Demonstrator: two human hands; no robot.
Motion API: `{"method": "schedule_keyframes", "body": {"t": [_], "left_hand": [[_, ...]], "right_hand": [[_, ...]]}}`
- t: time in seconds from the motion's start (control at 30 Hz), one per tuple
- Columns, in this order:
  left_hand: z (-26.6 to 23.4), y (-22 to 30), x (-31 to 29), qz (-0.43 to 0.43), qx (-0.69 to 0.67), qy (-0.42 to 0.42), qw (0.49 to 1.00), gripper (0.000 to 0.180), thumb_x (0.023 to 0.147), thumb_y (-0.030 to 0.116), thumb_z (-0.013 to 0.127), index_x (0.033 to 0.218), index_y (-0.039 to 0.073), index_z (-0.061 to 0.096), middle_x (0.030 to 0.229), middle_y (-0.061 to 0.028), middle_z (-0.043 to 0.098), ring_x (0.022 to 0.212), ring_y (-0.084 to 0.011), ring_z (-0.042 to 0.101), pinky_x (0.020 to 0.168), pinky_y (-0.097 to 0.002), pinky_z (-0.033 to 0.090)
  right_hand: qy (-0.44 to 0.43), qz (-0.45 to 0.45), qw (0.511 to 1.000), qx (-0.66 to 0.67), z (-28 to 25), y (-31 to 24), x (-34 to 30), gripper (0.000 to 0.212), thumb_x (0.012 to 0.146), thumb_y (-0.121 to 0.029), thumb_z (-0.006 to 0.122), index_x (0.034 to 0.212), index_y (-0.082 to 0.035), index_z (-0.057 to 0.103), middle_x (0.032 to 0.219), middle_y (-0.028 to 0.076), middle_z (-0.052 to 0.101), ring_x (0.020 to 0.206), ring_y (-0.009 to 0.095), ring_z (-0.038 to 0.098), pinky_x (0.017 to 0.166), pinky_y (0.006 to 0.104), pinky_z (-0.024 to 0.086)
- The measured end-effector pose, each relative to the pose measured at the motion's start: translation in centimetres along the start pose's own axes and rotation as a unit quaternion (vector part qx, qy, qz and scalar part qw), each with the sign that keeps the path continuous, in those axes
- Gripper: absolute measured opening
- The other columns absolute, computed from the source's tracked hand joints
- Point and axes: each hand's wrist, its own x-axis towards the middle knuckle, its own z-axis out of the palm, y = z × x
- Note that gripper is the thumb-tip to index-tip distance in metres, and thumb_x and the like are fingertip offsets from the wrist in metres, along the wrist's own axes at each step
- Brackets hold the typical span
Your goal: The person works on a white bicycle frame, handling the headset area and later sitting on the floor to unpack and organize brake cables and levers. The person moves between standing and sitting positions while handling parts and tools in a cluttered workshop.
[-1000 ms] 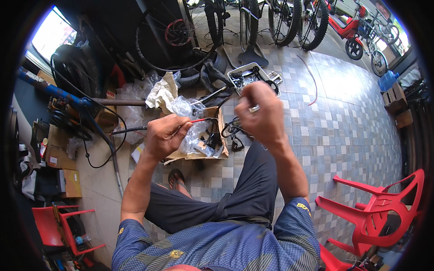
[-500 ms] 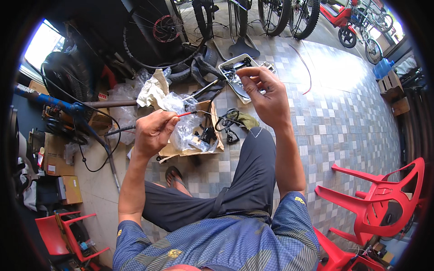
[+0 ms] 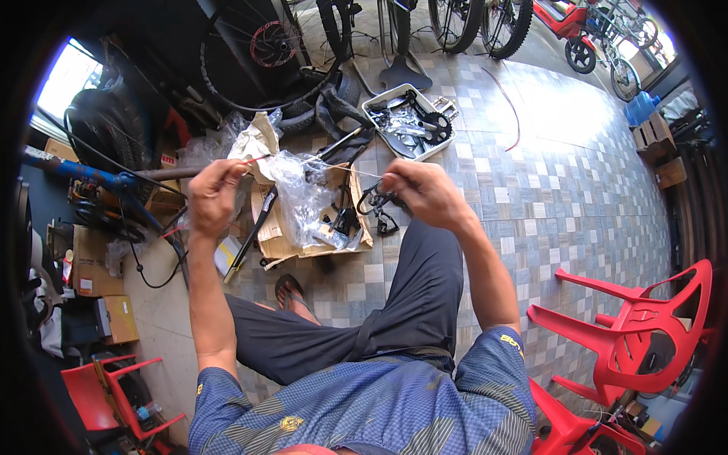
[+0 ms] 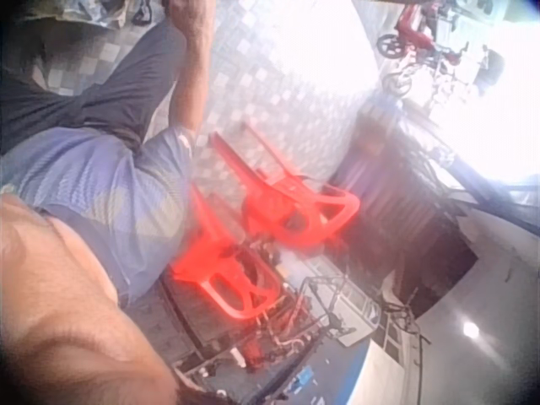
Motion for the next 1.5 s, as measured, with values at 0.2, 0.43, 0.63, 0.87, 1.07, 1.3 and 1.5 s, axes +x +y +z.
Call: {"method": "schedule_keyframes", "body": {"t": [0.2, 0.43, 0.63, 0.87, 1.07, 1.3, 1.5], "left_hand": [[-3.8, -5.8, -0.1, -0.072, 0.025, 0.047, 0.996, 0.023, 0.099, 0.023, 0.069, 0.100, 0.001, 0.072, 0.081, -0.0034, 0.070, 0.073, -0.0080, 0.058, 0.067, -0.0255, 0.047], [-5.8, -9.5, -0.3, -0.095, 0.073, 0.078, 0.990, 0.023, 0.100, 0.023, 0.067, 0.100, 0.001, 0.071, 0.080, 0.0017, 0.066, 0.074, -0.0047, 0.053, 0.067, -0.0226, 0.043], [-5.7, -10.4, 0.1, -0.105, 0.086, 0.067, 0.988, 0.026, 0.102, 0.026, 0.064, 0.102, 0.001, 0.072, 0.086, -0.0037, 0.071, 0.083, -0.0106, 0.062, 0.078, -0.0274, 0.049], [-5.4, -10.8, -0.3, -0.101, 0.093, 0.053, 0.989, 0.026, 0.102, 0.026, 0.064, 0.103, 0.001, 0.072, 0.086, -0.0045, 0.072, 0.082, -0.0093, 0.063, 0.075, -0.0280, 0.050], [1.3, -3.9, 0.1, -0.088, 0.104, -0.066, 0.988, 0.020, 0.095, 0.016, 0.067, 0.107, 0.001, 0.072, 0.102, -0.0172, 0.074, 0.090, -0.0280, 0.072, 0.079, -0.0357, 0.054], [12.0, 2.4, -2.0, 0.066, -0.091, -0.149, 0.982, 0.021, 0.094, 0.003, 0.050, 0.113, -0.004, 0.050, 0.096, -0.0302, 0.064, 0.088, -0.0476, 0.067, 0.074, -0.0493, 0.056], [6.4, 2.5, -1.6, 0.014, 0.056, -0.186, 0.981, 0.040, 0.090, 0.031, 0.075, 0.113, 0.005, 0.054, 0.083, -0.0181, 0.068, 0.084, -0.0404, 0.070, 0.070, -0.0481, 0.054]], "right_hand": [[0.070, 0.105, 0.991, -0.047, -5.8, 5.0, -5.3, 0.016, 0.103, -0.012, 0.059, 0.096, 0.000, 0.067, 0.080, 0.004, 0.065, 0.072, 0.011, 0.055, 0.066, 0.0267, 0.047], [0.132, 0.162, 0.977, -0.045, -9.7, 6.6, -9.8, 0.017, 0.104, -0.012, 0.058, 0.095, 0.001, 0.066, 0.086, 0.001, 0.064, 0.077, 0.008, 0.051, 0.071, 0.0244, 0.044], [0.154, 0.181, 0.970, -0.051, -11.4, 7.1, -11.8, 0.018, 0.104, -0.011, 0.058, 0.095, 0.002, 0.065, 0.087, 0.001, 0.065, 0.080, 0.008, 0.052, 0.073, 0.0244, 0.045], [0.171, 0.200, 0.963, -0.057, -12.1, 9.0, -12.4, 0.014, 0.101, -0.011, 0.061, 0.098, 0.001, 0.068, 0.087, 0.004, 0.068, 0.084, 0.013, 0.060, 0.078, 0.0282, 0.048], [0.191, 0.197, 0.801, -0.532, -10.0, 10.0, -10.8, 0.059, 0.085, -0.013, 0.072, 0.141, -0.011, 0.053, 0.138, 0.016, 0.055, 0.132, 0.034, 0.047, 0.109, 0.0464, 0.037], [0.051, -0.172, 0.903, -0.390, 6.5, -1.5, 0.3, 0.087, 0.083, -0.030, 0.078, 0.154, -0.001, 0.037, 0.146, 0.019, 0.050, 0.136, 0.034, 0.046, 0.115, 0.0467, 0.033], [0.038, -0.149, 0.953, -0.262, 6.2, 2.2, 2.3, 0.017, 0.091, -0.007, 0.068, 0.108, -0.007, 0.069, 0.084, 0.009, 0.064, 0.083, 0.029, 0.065, 0.070, 0.0414, 0.052]]}}
